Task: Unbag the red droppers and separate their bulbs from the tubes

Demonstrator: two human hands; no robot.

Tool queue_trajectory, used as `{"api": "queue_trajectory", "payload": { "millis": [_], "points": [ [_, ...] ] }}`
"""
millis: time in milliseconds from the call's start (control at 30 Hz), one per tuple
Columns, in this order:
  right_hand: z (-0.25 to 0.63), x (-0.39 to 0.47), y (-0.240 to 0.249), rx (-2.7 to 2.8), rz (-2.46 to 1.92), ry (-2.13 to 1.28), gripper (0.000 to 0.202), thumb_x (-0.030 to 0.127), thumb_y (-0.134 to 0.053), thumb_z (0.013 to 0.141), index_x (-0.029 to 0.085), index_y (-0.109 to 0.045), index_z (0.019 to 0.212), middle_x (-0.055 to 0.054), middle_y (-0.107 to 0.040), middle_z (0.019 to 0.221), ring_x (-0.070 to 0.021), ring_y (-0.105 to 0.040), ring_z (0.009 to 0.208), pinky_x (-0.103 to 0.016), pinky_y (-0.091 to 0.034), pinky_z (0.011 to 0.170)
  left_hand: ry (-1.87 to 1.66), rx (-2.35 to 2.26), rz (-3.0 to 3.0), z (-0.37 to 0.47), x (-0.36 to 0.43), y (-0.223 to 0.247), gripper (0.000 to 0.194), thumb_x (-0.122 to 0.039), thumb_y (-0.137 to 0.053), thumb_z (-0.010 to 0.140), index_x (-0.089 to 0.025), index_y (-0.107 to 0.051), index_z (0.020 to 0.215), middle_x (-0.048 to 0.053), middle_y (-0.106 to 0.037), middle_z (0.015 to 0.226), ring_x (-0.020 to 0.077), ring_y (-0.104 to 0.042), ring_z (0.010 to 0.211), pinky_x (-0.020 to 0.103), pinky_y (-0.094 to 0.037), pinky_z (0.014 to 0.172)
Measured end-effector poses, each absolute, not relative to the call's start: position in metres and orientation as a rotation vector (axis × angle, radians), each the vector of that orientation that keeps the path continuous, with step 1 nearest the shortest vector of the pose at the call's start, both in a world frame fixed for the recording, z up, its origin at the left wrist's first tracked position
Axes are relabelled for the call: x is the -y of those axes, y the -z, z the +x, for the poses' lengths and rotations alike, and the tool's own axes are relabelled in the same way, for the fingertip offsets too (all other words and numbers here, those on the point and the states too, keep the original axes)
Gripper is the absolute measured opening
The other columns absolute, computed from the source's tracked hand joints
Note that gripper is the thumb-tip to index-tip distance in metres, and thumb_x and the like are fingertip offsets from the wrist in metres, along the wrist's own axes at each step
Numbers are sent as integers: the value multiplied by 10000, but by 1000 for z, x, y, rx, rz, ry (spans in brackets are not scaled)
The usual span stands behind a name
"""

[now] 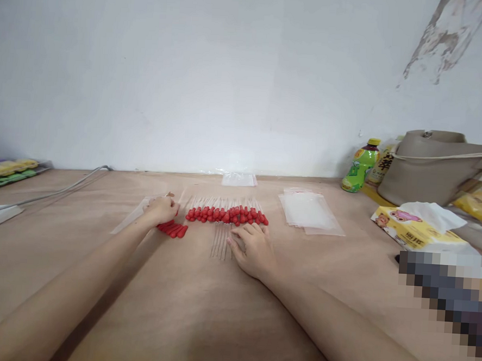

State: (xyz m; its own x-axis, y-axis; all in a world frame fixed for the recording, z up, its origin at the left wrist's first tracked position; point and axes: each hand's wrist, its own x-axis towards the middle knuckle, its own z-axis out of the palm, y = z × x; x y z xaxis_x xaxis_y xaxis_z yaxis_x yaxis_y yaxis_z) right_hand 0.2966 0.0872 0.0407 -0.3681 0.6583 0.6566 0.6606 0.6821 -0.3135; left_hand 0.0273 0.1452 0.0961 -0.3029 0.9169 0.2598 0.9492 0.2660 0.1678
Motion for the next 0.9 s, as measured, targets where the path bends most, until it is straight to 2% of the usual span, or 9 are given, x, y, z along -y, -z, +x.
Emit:
{"api": "queue_trajectory", "payload": {
  "millis": [67, 133, 267, 333, 633, 800, 900],
  "points": [
    [298, -90, -38, 2038, -982, -3, 224, 299, -503, 815, 198, -585, 998, -64, -592, 916, -201, -538, 889, -368, -398, 810, 521, 2293, -1826, 31, -130, -99, 268, -292, -361, 836, -132, -568, 896, 148, -604, 946, 275, -545, 920, 389, -414, 737],
    [300, -92, -38, 1972, -950, -10, 323, 301, -502, 812, 188, -523, 1113, -92, -549, 1048, -218, -512, 999, -375, -414, 862, 589, 2128, -1963, 38, -111, -98, 258, -284, -312, 876, -151, -518, 955, 97, -596, 939, 209, -551, 861, 324, -421, 720],
    [300, -90, -43, 1963, -869, 38, 546, 350, -519, 803, 173, -353, 1292, -120, -426, 1261, -237, -413, 1161, -394, -375, 965, 663, 1517, -2348, 54, -79, -78, 210, -284, -343, 894, -174, -509, 826, 40, -586, 800, 176, -535, 775, 288, -414, 688],
    [300, -88, -46, 2046, -791, 108, 587, 371, -529, 798, 173, -332, 1313, -121, -403, 1297, -242, -386, 1189, -408, -357, 980, 677, 1253, -2420, 62, -71, -65, 215, -275, -363, 894, -171, -503, 768, 33, -577, 766, 166, -524, 742, 285, -406, 681],
    [296, -87, -50, 2341, -664, 267, 321, 376, -498, 837, 215, -575, 1104, -55, -548, 1201, -231, -422, 1172, -463, -300, 998, 1021, 913, -2516, 72, -68, -49, 48, -203, -528, 820, -174, -503, 792, 14, -589, 749, 132, -522, 708, 273, -414, 683],
    [291, -89, -45, 2302, -611, 233, 202, 270, -484, 858, 220, -638, 979, -24, -655, 1023, -208, -489, 1107, -456, -318, 992, 1036, 909, -2505, 73, -68, -50, 61, -227, -550, 807, -171, -536, 824, 25, -616, 762, 142, -552, 724, 298, -436, 703],
    [290, -90, -42, 2279, -559, 200, 186, 239, -491, 853, 203, -649, 944, -28, -667, 992, -203, -521, 1071, -440, -353, 979, 982, 948, -2511, 75, -70, -52, 171, -279, -550, 807, -177, -568, 943, 61, -646, 915, 188, -579, 886, 363, -438, 810]
  ]
}}
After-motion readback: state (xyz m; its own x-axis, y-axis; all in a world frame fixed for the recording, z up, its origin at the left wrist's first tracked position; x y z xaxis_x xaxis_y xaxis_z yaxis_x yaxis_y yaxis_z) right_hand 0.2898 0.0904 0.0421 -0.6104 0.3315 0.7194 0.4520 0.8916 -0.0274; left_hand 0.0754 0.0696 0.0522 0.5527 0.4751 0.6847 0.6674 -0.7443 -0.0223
